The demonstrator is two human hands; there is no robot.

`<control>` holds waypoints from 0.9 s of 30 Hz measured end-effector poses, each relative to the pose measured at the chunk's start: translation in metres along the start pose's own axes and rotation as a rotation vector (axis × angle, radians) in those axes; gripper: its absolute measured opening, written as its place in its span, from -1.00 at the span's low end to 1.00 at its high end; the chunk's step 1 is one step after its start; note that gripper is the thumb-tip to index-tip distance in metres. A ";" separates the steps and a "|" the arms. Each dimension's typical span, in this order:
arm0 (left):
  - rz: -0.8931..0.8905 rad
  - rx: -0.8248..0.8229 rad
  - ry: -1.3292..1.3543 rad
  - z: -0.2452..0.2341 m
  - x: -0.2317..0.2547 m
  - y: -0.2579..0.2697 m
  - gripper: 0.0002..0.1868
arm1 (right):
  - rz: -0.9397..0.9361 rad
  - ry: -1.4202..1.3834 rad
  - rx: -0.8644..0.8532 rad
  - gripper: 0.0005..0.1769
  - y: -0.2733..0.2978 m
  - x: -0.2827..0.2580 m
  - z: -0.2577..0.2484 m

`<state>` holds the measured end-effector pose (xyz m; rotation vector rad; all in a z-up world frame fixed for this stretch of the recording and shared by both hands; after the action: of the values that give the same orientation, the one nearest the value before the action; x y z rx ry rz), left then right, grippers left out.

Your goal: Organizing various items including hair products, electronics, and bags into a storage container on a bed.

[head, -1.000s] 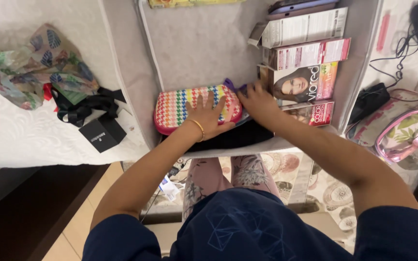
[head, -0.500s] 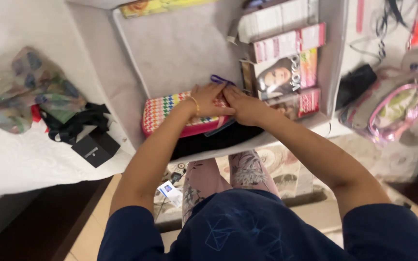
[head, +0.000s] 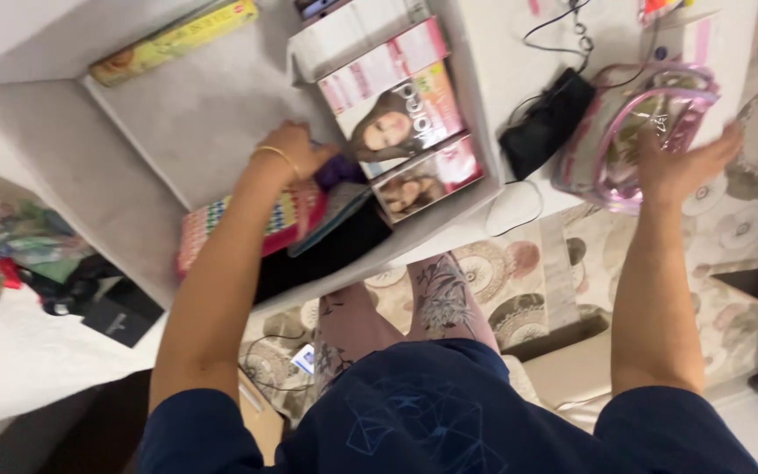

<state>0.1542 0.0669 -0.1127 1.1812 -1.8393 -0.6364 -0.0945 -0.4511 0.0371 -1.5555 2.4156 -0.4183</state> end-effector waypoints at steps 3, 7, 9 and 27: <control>0.071 0.125 0.048 -0.025 0.038 0.010 -0.47 | 0.654 -0.844 -0.413 -0.10 0.021 0.084 0.056; 0.370 0.148 0.379 -0.038 0.202 0.035 -0.67 | 0.980 -1.524 -0.969 -0.41 0.071 0.102 0.126; 0.441 -0.049 0.562 0.024 0.279 0.002 -0.71 | 0.930 -1.548 -1.010 -0.44 0.075 0.110 0.136; 0.416 -0.088 0.605 0.185 0.466 -0.036 0.72 | 0.926 -1.959 -1.188 -0.50 0.126 0.229 0.114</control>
<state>-0.0822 -0.3741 -0.0617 0.7790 -1.4480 -0.0982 -0.2542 -0.6232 -0.1250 -0.1072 1.0696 1.8859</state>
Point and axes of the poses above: each hand's wrist, its own y-axis away from the middle knuckle, its own z-axis out of the palm, x = y × z, the point moved 9 cm from there along -y, towards the middle knuckle, and after that the axes turned 6 degrees about -x, right-handed, at the moved point
